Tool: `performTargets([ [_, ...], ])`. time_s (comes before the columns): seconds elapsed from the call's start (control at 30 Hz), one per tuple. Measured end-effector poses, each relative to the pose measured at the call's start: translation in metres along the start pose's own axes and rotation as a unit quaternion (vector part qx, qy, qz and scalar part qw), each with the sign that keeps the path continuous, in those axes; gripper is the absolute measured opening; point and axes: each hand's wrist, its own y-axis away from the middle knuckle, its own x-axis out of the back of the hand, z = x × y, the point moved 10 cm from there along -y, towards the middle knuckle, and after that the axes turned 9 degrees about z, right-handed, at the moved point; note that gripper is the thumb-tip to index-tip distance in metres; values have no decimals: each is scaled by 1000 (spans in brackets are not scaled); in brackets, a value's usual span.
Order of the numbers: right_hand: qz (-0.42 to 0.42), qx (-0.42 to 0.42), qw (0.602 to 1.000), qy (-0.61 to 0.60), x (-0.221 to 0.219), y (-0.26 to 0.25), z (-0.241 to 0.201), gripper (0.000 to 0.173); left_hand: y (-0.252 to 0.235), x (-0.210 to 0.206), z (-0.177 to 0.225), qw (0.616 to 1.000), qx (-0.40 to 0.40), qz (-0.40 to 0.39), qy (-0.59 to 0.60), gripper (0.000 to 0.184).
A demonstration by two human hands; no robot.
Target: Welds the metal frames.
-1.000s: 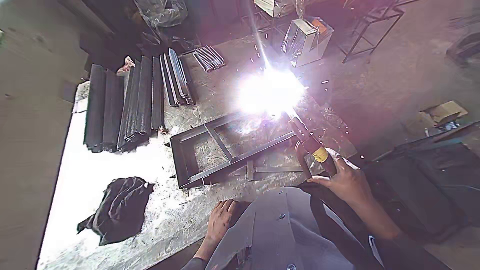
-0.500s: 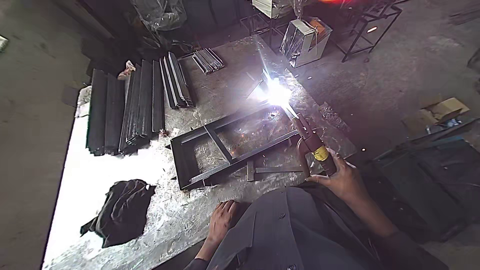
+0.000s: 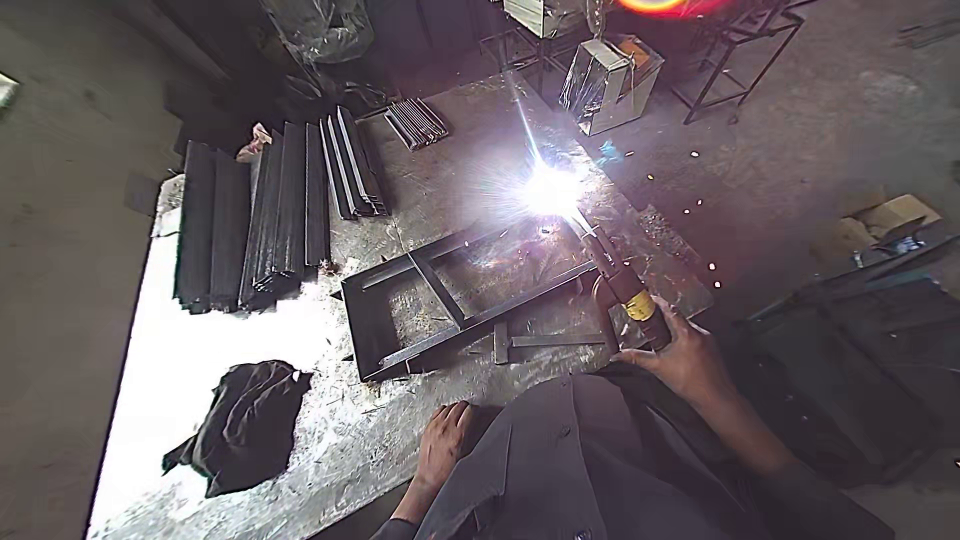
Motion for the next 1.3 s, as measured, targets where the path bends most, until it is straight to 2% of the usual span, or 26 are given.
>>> performTargets([
  [0.07, -3, -5, 1000, 11, 1, 3, 1, 107, -1, 0, 0, 1000, 10, -5, 0, 29],
  [0.13, 28, 32, 999, 25, 8, 6, -5, 106, -5, 4, 1, 999, 29, -12, 15, 29],
  [0.23, 70, 69, 995, -12, 22, 11, -13, 106, -3, 4, 2, 1000, 8, 3, 20, 29],
  [0.6, -4, 15, 998, 58, 0, 4, -2, 105, -3, 2, 2, 1000, 10, -12, 11, 29],
  [0.8, 20, 32, 998, 44, 0, 2, -5, 103, -2, 2, 1, 1000, 5, -1, 11, 32],
  [1.0, -12, 2, 997, 78, -4, 1, -1, 103, 0, 1, 0, 1000, 4, -4, 0, 30],
  [1.3, -13, 1, 999, 49, -7, 1, -2, 107, -4, 4, 2, 1000, 7, 1, 10, 32],
])
